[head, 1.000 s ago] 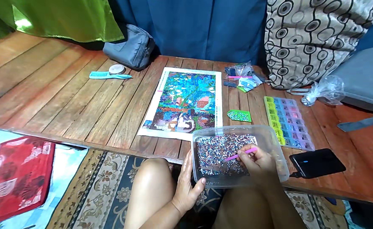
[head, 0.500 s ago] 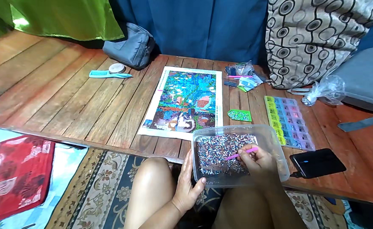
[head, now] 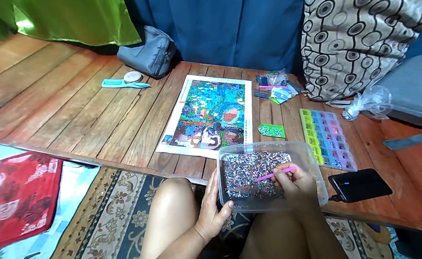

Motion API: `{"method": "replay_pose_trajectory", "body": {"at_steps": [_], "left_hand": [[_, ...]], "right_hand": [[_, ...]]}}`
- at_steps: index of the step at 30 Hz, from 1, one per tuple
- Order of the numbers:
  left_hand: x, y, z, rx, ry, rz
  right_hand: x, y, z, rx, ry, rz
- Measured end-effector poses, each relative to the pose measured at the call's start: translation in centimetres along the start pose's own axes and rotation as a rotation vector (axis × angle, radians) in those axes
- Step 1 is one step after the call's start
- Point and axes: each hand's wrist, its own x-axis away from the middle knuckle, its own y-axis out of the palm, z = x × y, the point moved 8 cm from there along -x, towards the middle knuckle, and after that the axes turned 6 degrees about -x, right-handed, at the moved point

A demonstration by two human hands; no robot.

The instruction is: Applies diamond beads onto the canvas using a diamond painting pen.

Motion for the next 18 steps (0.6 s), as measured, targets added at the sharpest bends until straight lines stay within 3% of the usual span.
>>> {"method": "replay_pose_trajectory", "body": {"at_steps": [10, 18], "left_hand": [[0.2, 0.2, -0.4, 0.007, -0.017, -0.006], [0.0, 0.2, -0.2, 0.023, -0.005, 0.004]], "right_hand": [[-0.4, -0.7, 0.9, -0.465, 0.255, 0.015], [-0.7, -0.9, 1.5, -0.581, 0.383, 0.045]]}}
